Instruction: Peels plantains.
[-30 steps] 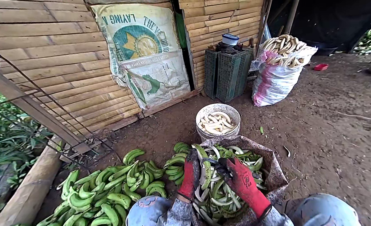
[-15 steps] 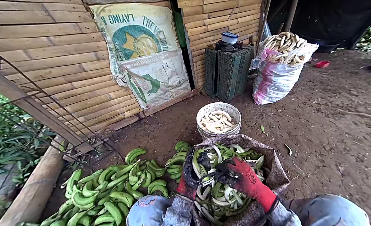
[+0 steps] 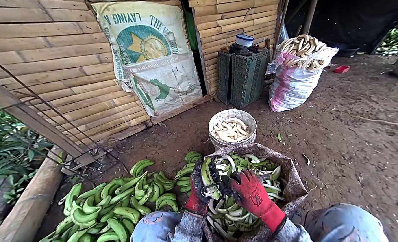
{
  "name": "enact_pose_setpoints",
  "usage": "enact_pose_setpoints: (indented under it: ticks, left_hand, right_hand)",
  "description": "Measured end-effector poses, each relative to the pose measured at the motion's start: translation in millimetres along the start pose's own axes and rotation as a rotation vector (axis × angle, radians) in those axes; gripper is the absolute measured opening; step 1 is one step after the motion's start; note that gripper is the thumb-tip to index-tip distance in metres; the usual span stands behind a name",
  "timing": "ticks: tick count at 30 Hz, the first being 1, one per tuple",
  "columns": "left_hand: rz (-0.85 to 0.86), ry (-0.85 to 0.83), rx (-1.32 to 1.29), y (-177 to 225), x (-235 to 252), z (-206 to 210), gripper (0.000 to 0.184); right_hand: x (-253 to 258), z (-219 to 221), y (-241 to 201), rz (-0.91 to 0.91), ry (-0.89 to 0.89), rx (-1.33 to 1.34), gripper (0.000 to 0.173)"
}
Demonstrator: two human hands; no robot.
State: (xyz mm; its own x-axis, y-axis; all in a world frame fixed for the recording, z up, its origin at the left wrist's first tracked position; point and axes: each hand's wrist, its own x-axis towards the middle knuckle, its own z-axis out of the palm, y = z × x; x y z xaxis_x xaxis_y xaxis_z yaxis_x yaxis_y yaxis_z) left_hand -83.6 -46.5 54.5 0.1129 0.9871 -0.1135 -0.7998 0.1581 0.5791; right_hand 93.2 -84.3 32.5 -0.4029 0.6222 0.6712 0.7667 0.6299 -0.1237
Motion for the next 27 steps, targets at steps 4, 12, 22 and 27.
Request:
enact_pose_setpoints:
  ticks: [4,12,22,27]
  left_hand:
    - [0.296,0.115,0.493,-16,-7,-1,0.038]
    - [0.070,0.100,0.807,-26,-14,-3,0.040]
    - [0.077,-0.066,0.370,-24,19,-18,0.039]
    - [0.133,-0.083,0.508,-32,8,-14,0.036]
  right_hand:
    - [20,-20,-12,0.335,-0.302,0.233,0.043]
    - [23,1,48,0.836,-0.344,0.320,0.038]
    - [8,-12,44,0.212,-0.426,0.437,0.037]
    - [7,3,53,0.731,-0.114,0.232,0.040]
